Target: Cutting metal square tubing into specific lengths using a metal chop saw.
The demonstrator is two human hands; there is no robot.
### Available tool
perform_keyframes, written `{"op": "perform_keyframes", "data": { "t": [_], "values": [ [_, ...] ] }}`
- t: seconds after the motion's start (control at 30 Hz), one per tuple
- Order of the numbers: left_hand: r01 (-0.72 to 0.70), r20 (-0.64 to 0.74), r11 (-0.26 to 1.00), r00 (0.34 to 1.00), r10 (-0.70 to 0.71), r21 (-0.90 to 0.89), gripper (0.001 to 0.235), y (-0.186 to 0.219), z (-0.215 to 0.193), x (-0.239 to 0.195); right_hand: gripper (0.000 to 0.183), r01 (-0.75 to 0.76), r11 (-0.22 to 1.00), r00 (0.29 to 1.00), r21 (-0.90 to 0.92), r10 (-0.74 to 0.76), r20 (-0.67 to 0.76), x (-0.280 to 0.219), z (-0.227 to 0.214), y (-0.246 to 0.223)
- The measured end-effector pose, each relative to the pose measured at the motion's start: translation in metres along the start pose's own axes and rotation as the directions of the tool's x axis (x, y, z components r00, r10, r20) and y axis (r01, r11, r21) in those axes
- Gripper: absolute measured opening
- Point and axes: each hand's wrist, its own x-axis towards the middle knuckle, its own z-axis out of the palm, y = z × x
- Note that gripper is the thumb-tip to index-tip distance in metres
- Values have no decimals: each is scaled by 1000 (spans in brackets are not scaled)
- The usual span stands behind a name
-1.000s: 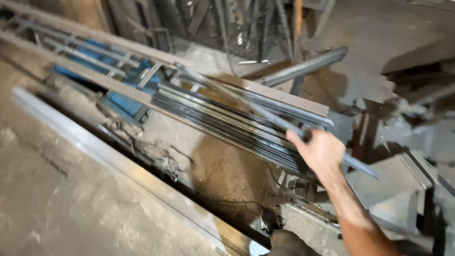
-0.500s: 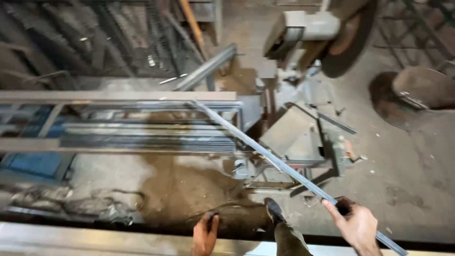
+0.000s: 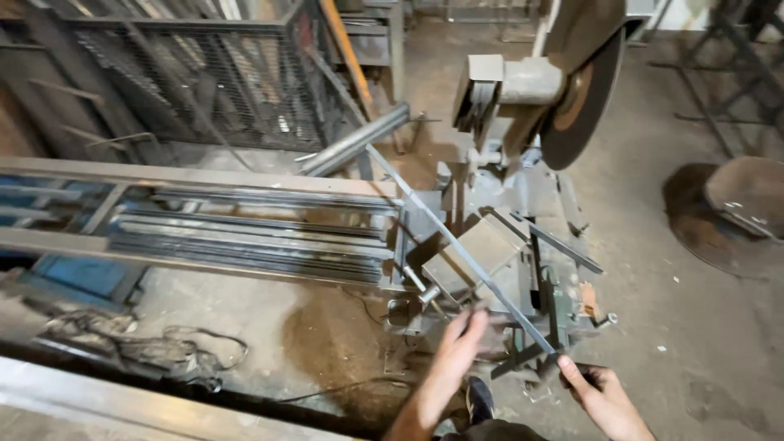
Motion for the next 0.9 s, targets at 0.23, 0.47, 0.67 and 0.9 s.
{"op": "perform_keyframes", "data": {
  "t": [0.23, 0.47, 0.67, 0.9],
  "values": [
    [-83, -183, 992, 981, 65, -91, 41, 14, 29, 42, 54, 71, 951, 994, -300, -92, -57, -9, 35, -17],
    [-370, -215, 885, 923, 318, -283, 33, 96, -36, 88, 65, 383, 922, 918, -52, -374, 131, -13, 37, 26],
    [-396, -309, 850, 904, 295, -347, 34, 179, -66, 101, 68, -12, 791, 777, 611, -377, 504, -83, 22, -179],
    [-385, -272, 819, 917, 290, -424, 43, 191, -112, 125, 38, 925, 354, 288, -140, -891, -351, -167, 52, -314]
  ]
}}
